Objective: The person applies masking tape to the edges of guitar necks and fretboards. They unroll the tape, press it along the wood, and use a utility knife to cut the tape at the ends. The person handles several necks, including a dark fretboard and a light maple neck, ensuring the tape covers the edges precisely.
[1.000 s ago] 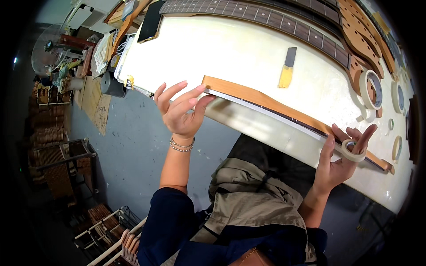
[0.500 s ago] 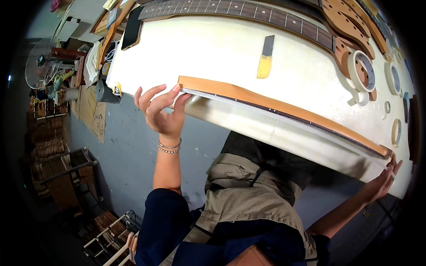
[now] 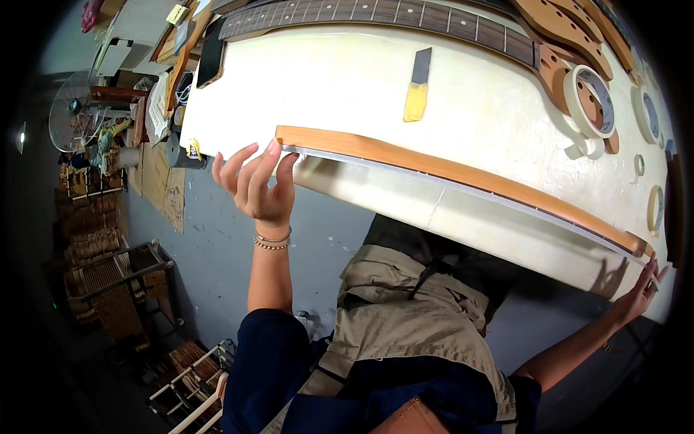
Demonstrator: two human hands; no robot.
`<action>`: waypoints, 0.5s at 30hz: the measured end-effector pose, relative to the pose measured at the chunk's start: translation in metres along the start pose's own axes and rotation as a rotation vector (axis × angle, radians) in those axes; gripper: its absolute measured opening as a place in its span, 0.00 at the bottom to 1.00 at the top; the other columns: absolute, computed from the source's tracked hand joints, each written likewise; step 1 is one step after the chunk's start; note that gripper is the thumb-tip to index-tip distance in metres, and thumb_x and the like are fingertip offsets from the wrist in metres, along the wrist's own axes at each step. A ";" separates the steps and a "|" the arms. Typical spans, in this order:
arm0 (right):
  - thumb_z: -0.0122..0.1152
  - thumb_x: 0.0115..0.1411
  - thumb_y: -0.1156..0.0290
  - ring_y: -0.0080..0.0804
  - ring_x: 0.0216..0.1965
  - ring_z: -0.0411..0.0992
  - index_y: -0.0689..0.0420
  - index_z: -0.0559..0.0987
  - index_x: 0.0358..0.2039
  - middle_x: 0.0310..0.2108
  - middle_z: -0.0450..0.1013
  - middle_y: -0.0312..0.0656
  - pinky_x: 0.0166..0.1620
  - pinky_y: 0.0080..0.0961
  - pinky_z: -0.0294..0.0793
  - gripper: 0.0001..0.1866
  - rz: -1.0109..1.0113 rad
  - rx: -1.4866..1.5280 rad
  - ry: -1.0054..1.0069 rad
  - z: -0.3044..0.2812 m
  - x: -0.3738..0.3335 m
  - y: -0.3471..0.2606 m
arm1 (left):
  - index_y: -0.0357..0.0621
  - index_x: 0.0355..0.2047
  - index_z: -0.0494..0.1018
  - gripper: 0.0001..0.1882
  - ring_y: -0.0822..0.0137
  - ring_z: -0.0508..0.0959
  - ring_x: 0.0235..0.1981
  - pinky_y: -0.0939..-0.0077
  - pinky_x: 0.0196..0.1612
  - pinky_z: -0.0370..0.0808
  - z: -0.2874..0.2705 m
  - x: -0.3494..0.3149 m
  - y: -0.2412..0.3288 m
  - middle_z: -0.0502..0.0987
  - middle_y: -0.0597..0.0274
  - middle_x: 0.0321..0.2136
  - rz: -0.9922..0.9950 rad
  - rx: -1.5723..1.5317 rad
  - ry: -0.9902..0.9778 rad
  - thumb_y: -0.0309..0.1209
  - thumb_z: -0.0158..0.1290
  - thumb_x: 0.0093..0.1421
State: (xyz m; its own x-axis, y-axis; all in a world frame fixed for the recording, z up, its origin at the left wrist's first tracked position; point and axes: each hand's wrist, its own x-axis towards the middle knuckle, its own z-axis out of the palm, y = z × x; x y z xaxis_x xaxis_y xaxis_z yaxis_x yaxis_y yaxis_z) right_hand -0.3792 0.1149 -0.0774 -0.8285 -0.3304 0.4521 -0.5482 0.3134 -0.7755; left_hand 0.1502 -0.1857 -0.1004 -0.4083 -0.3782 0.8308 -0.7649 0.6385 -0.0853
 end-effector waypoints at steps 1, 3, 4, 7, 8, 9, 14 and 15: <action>0.52 0.62 0.63 0.30 0.59 0.59 0.65 0.73 0.49 0.59 0.58 0.48 0.59 0.26 0.58 0.20 -0.026 -0.058 0.009 0.001 0.000 -0.001 | 0.55 0.36 0.74 0.13 0.69 0.72 0.42 0.60 0.58 0.58 0.000 0.000 0.000 0.77 0.76 0.30 0.008 0.014 -0.003 0.33 0.62 0.49; 0.53 0.62 0.65 0.30 0.61 0.55 0.64 0.75 0.47 0.58 0.59 0.48 0.58 0.26 0.57 0.18 -0.043 -0.096 0.022 0.004 -0.001 -0.005 | 0.56 0.35 0.75 0.11 0.69 0.72 0.43 0.60 0.59 0.58 0.000 -0.001 0.002 0.76 0.76 0.31 0.030 0.056 -0.019 0.35 0.61 0.50; 0.54 0.62 0.65 0.30 0.62 0.53 0.64 0.75 0.46 0.58 0.60 0.48 0.58 0.26 0.56 0.17 -0.033 -0.078 0.025 0.006 -0.002 -0.007 | 0.56 0.34 0.76 0.10 0.69 0.72 0.43 0.59 0.59 0.58 0.000 -0.002 0.003 0.75 0.76 0.31 0.041 0.077 -0.028 0.37 0.60 0.51; 0.54 0.61 0.67 0.31 0.64 0.50 0.64 0.75 0.46 0.57 0.61 0.48 0.59 0.27 0.55 0.17 -0.035 -0.051 0.010 0.003 -0.001 -0.002 | 0.65 0.31 0.77 0.06 0.72 0.71 0.44 0.62 0.61 0.53 0.002 -0.005 0.005 0.74 0.81 0.33 -0.031 0.047 -0.030 0.43 0.59 0.51; 0.54 0.61 0.67 0.31 0.64 0.50 0.65 0.75 0.46 0.57 0.61 0.48 0.59 0.27 0.55 0.17 -0.041 -0.049 0.003 0.001 0.000 0.001 | 0.65 0.30 0.77 0.06 0.71 0.70 0.46 0.62 0.62 0.53 0.002 -0.004 0.007 0.73 0.80 0.34 -0.036 0.038 -0.038 0.44 0.58 0.52; 0.54 0.61 0.67 0.30 0.62 0.53 0.65 0.75 0.46 0.57 0.61 0.48 0.58 0.26 0.56 0.17 -0.050 -0.054 -0.004 -0.001 0.000 0.004 | 0.65 0.30 0.77 0.06 0.70 0.69 0.47 0.62 0.62 0.52 0.001 -0.001 0.009 0.73 0.79 0.36 -0.039 0.030 -0.046 0.44 0.58 0.52; 0.55 0.61 0.69 0.27 0.55 0.63 0.70 0.74 0.46 0.57 0.60 0.48 0.54 0.22 0.63 0.17 -0.021 0.001 0.062 0.000 -0.002 0.008 | 0.58 0.32 0.77 0.09 0.60 0.64 0.54 0.58 0.62 0.51 -0.002 0.006 0.023 0.73 0.70 0.40 0.026 0.005 -0.102 0.44 0.56 0.55; 0.55 0.61 0.69 0.27 0.52 0.65 0.71 0.72 0.46 0.58 0.59 0.48 0.53 0.21 0.65 0.18 -0.037 0.003 0.055 0.001 0.000 0.009 | 0.58 0.32 0.77 0.10 0.58 0.63 0.56 0.58 0.63 0.47 -0.001 0.005 0.024 0.73 0.71 0.42 0.031 -0.017 -0.095 0.46 0.53 0.57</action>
State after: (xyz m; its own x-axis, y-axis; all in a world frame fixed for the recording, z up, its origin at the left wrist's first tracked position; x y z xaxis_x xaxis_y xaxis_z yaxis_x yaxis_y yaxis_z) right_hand -0.3840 0.1175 -0.0851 -0.8129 -0.2919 0.5039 -0.5781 0.2995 -0.7590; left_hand 0.1297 -0.1716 -0.0980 -0.4779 -0.4196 0.7717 -0.7431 0.6616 -0.1005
